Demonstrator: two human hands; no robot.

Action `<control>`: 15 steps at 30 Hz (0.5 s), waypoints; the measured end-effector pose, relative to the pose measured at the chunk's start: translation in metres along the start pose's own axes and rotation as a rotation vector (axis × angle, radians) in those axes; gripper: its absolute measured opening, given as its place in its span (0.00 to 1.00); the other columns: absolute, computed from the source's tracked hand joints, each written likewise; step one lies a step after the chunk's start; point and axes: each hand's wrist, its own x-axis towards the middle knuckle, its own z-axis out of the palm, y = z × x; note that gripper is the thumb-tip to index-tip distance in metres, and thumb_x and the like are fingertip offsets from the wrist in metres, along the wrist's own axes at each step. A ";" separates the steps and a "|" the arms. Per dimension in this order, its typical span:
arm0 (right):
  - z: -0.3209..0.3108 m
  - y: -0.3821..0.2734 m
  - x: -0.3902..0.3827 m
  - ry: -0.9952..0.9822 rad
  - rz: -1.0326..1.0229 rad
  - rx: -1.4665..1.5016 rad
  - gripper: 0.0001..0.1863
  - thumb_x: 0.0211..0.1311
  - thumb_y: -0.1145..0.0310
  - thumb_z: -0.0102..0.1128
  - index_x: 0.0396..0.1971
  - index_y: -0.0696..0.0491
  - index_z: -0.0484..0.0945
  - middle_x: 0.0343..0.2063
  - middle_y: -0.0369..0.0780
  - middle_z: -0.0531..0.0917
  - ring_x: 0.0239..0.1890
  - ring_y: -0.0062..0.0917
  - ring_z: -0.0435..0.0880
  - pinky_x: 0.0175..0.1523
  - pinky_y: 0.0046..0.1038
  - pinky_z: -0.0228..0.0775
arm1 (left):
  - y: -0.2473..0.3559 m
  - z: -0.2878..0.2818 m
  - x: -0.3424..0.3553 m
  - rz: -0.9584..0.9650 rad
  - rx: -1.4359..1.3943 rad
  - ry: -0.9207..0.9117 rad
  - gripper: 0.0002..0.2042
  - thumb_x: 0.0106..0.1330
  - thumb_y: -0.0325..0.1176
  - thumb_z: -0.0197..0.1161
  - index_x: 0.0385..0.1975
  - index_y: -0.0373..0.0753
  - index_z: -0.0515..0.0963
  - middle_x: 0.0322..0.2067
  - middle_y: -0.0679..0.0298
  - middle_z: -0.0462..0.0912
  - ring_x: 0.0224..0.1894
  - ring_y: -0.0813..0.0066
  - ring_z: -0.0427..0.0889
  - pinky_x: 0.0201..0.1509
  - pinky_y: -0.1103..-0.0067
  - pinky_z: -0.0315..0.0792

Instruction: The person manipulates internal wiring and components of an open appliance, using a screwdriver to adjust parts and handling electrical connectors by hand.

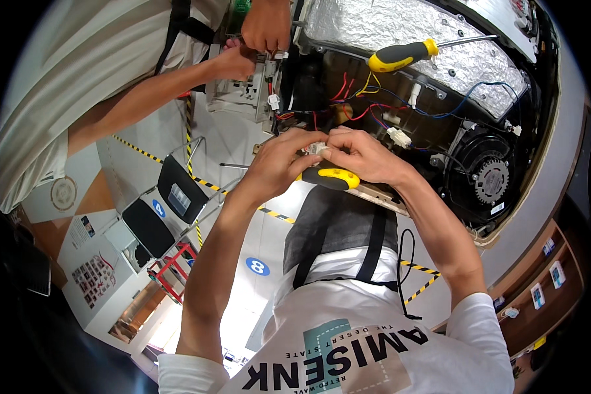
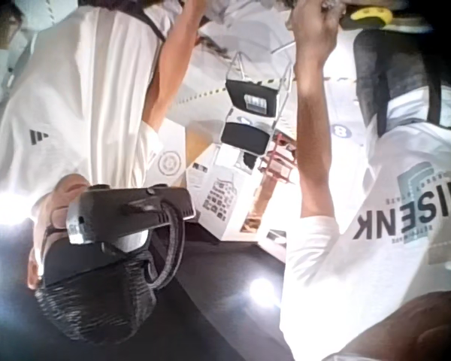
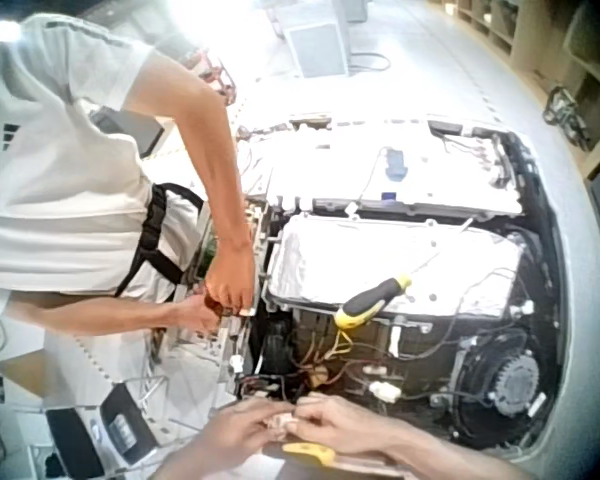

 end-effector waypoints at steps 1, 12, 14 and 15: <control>0.000 0.002 0.000 0.001 -0.002 0.003 0.16 0.65 0.63 0.55 0.25 0.63 0.76 0.22 0.40 0.70 0.28 0.25 0.68 0.33 0.29 0.61 | 0.002 -0.001 0.000 0.003 0.026 -0.010 0.15 0.64 0.32 0.61 0.49 0.37 0.76 0.43 0.57 0.79 0.37 0.61 0.81 0.42 0.72 0.75; -0.002 -0.003 -0.002 -0.014 -0.086 -0.081 0.16 0.64 0.64 0.56 0.24 0.62 0.74 0.22 0.40 0.71 0.29 0.25 0.69 0.35 0.30 0.62 | 0.002 0.000 -0.001 0.082 0.043 0.004 0.15 0.63 0.27 0.64 0.50 0.36 0.76 0.42 0.58 0.79 0.35 0.67 0.78 0.35 0.77 0.73; -0.002 0.001 -0.002 -0.011 -0.042 -0.018 0.16 0.64 0.64 0.56 0.23 0.62 0.74 0.23 0.40 0.72 0.29 0.26 0.70 0.35 0.30 0.62 | 0.001 0.001 -0.003 0.086 0.049 0.014 0.16 0.62 0.26 0.64 0.50 0.35 0.76 0.42 0.59 0.80 0.33 0.70 0.77 0.33 0.79 0.71; -0.002 0.003 -0.002 -0.009 -0.019 0.013 0.17 0.64 0.63 0.56 0.23 0.62 0.74 0.23 0.40 0.72 0.29 0.26 0.70 0.36 0.30 0.63 | 0.002 0.002 -0.002 0.096 0.052 0.031 0.16 0.62 0.27 0.64 0.50 0.36 0.76 0.41 0.59 0.80 0.32 0.70 0.77 0.33 0.78 0.71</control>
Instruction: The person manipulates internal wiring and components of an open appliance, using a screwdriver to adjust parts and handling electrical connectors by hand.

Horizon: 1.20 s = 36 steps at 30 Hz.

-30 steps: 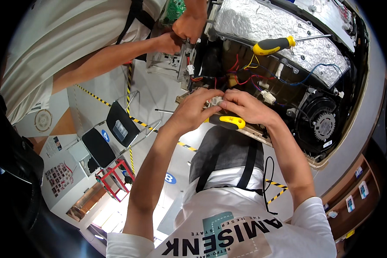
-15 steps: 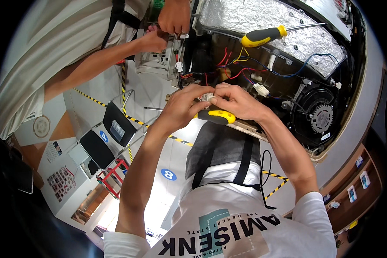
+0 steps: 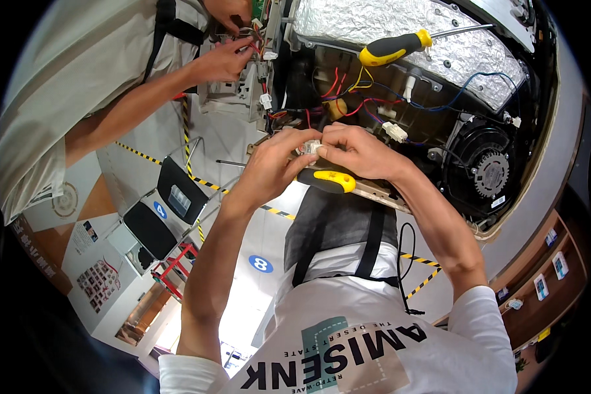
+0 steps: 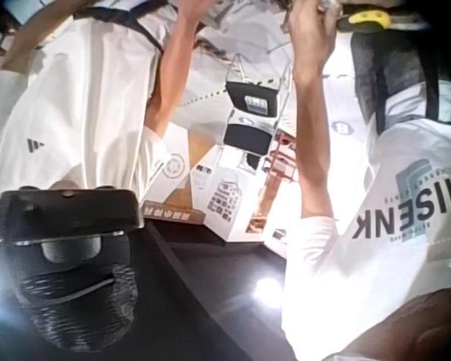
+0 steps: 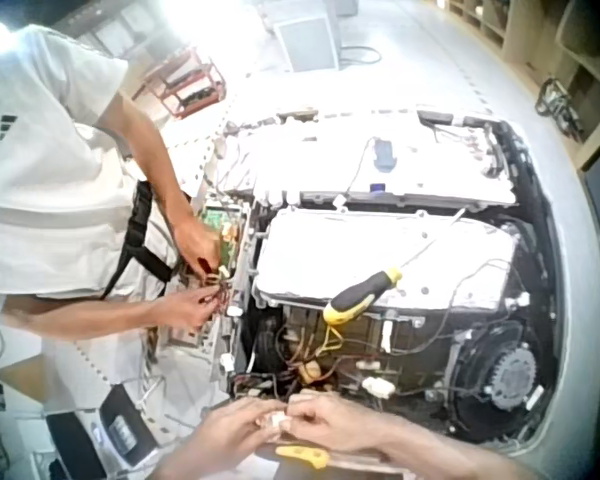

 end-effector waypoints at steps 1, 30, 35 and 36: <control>-0.001 0.000 0.000 -0.013 0.013 -0.005 0.17 0.65 0.63 0.55 0.24 0.62 0.74 0.24 0.40 0.73 0.30 0.26 0.72 0.36 0.30 0.63 | 0.000 0.002 0.001 0.011 -0.001 0.018 0.16 0.62 0.27 0.64 0.50 0.36 0.76 0.41 0.59 0.80 0.32 0.70 0.77 0.32 0.78 0.71; 0.034 -0.106 -0.117 0.276 0.199 -0.693 0.16 0.57 0.60 0.65 0.37 0.57 0.77 0.33 0.43 0.77 0.39 0.37 0.77 0.42 0.34 0.69 | 0.007 0.019 0.002 0.064 0.281 0.139 0.15 0.60 0.36 0.67 0.47 0.43 0.78 0.35 0.60 0.77 0.37 0.58 0.78 0.40 0.69 0.72; 0.000 -0.126 -0.201 0.234 0.707 -0.203 0.20 0.60 0.60 0.65 0.45 0.59 0.76 0.37 0.41 0.80 0.37 0.27 0.81 0.42 0.28 0.70 | -0.003 0.006 0.007 0.071 0.124 0.032 0.16 0.60 0.33 0.65 0.49 0.41 0.78 0.34 0.58 0.76 0.33 0.62 0.76 0.40 0.71 0.71; 0.001 -0.126 -0.211 0.340 0.615 0.022 0.21 0.61 0.60 0.65 0.47 0.59 0.75 0.37 0.40 0.80 0.37 0.26 0.80 0.42 0.28 0.70 | -0.002 0.005 0.008 0.048 0.099 0.041 0.16 0.61 0.33 0.65 0.49 0.41 0.78 0.33 0.58 0.75 0.33 0.63 0.75 0.39 0.72 0.70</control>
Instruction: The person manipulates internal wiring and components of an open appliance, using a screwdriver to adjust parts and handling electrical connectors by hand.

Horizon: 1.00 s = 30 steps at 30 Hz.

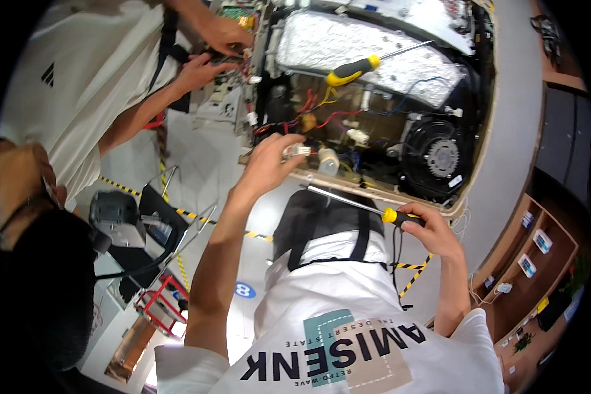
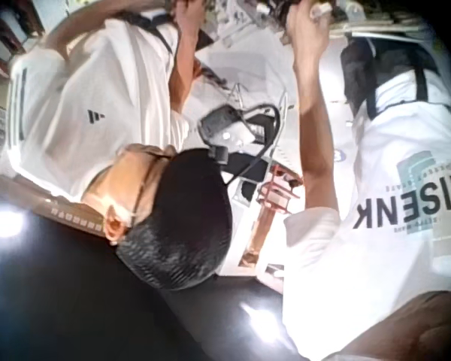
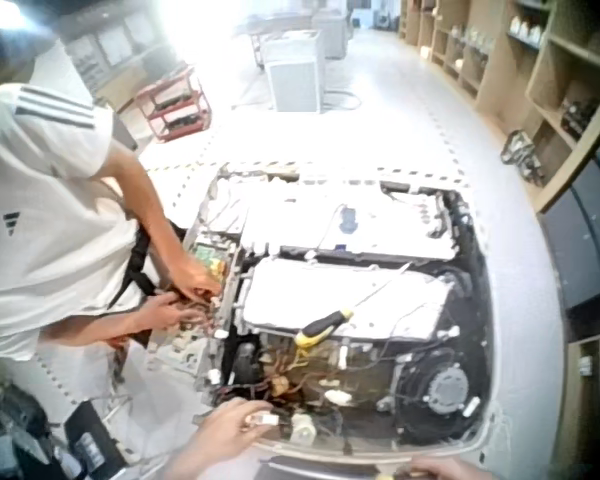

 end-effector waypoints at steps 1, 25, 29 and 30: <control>0.000 0.012 -0.005 0.031 -0.055 0.252 0.22 0.61 0.59 0.65 0.48 0.59 0.74 0.37 0.40 0.80 0.36 0.24 0.80 0.43 0.27 0.71 | 0.002 0.001 0.000 -0.023 -0.028 0.002 0.16 0.61 0.33 0.65 0.49 0.41 0.78 0.33 0.59 0.75 0.32 0.64 0.75 0.39 0.72 0.70; -0.057 -0.055 0.144 1.103 -0.245 0.337 0.28 0.61 0.65 0.57 0.59 0.57 0.62 0.26 0.41 0.78 0.23 0.25 0.79 0.28 0.27 0.69 | -0.003 0.034 -0.006 -0.082 -0.136 0.170 0.20 0.59 0.28 0.66 0.53 0.40 0.75 0.36 0.61 0.74 0.33 0.70 0.73 0.38 0.77 0.69; -0.034 -0.067 0.097 0.956 -0.469 0.416 0.25 0.65 0.71 0.55 0.61 0.53 0.62 0.32 0.36 0.76 0.23 0.14 0.73 0.22 0.17 0.65 | -0.003 0.028 -0.007 -0.115 -0.172 0.187 0.25 0.58 0.28 0.67 0.58 0.40 0.72 0.40 0.61 0.77 0.33 0.75 0.72 0.37 0.79 0.69; -0.024 -0.071 0.083 0.899 -0.526 0.390 0.23 0.66 0.72 0.54 0.61 0.52 0.63 0.34 0.37 0.76 0.24 0.14 0.74 0.25 0.16 0.67 | -0.009 0.029 -0.008 -0.136 -0.173 0.190 0.25 0.58 0.29 0.68 0.58 0.39 0.72 0.41 0.61 0.77 0.33 0.75 0.72 0.38 0.79 0.69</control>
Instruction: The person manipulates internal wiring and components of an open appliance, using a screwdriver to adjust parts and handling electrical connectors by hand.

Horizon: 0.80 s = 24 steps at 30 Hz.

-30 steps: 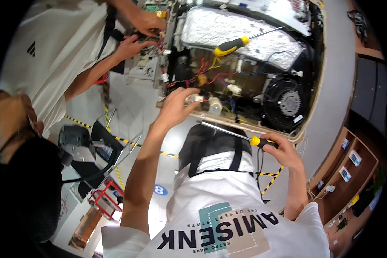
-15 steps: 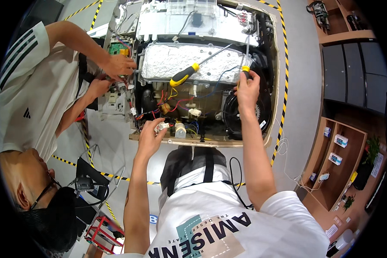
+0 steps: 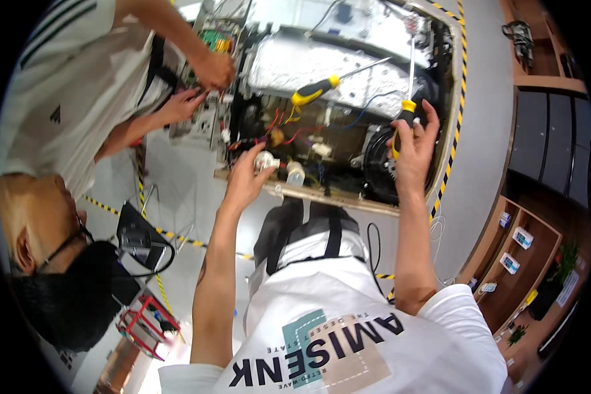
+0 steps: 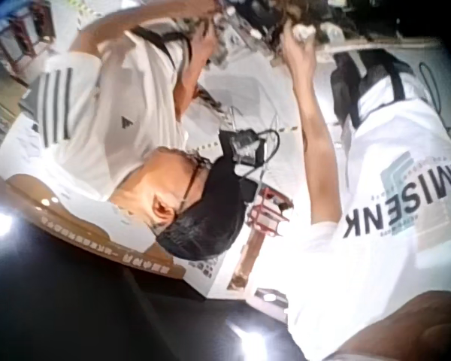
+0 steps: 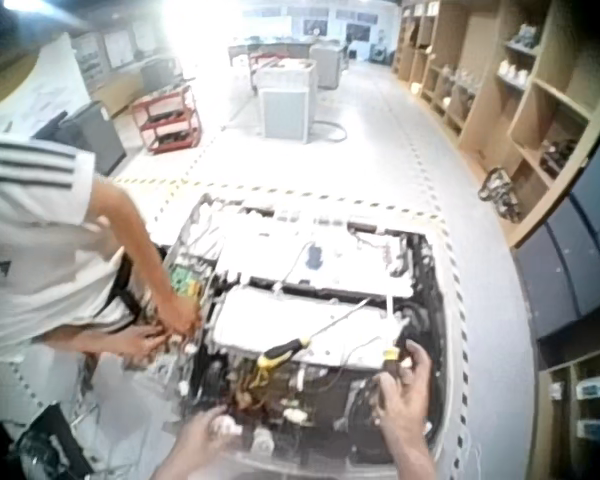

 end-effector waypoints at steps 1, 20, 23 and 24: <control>-0.005 -0.005 -0.012 -0.081 -0.013 -0.026 0.22 0.67 0.72 0.53 0.60 0.53 0.65 0.37 0.37 0.76 0.26 0.14 0.74 0.28 0.16 0.68 | -0.003 -0.001 0.000 0.018 0.010 -0.011 0.24 0.58 0.29 0.67 0.57 0.39 0.73 0.41 0.62 0.77 0.33 0.75 0.72 0.38 0.79 0.69; 0.048 -0.054 0.002 -0.883 -0.182 -0.203 0.11 0.61 0.71 0.62 0.42 0.57 0.76 0.32 0.34 0.78 0.36 0.17 0.78 0.44 0.21 0.71 | -0.012 -0.003 0.019 -0.011 -0.055 -0.072 0.27 0.56 0.24 0.58 0.60 0.43 0.71 0.48 0.60 0.71 0.49 0.72 0.74 0.55 0.80 0.67; 0.093 -0.024 0.016 -0.977 0.081 -0.147 0.16 0.68 0.56 0.54 0.42 0.56 0.73 0.24 0.32 0.73 0.25 0.15 0.73 0.29 0.20 0.64 | -0.012 -0.001 0.024 -0.107 -0.379 -0.082 0.31 0.55 0.18 0.59 0.62 0.37 0.63 0.51 0.59 0.72 0.53 0.74 0.72 0.59 0.80 0.66; 0.105 -0.009 0.025 -1.049 0.276 -0.158 0.13 0.67 0.60 0.56 0.39 0.56 0.73 0.20 0.31 0.71 0.22 0.15 0.72 0.28 0.21 0.63 | -0.007 -0.003 0.025 -0.164 -0.458 -0.090 0.32 0.55 0.17 0.59 0.62 0.36 0.62 0.52 0.58 0.72 0.54 0.74 0.71 0.59 0.80 0.66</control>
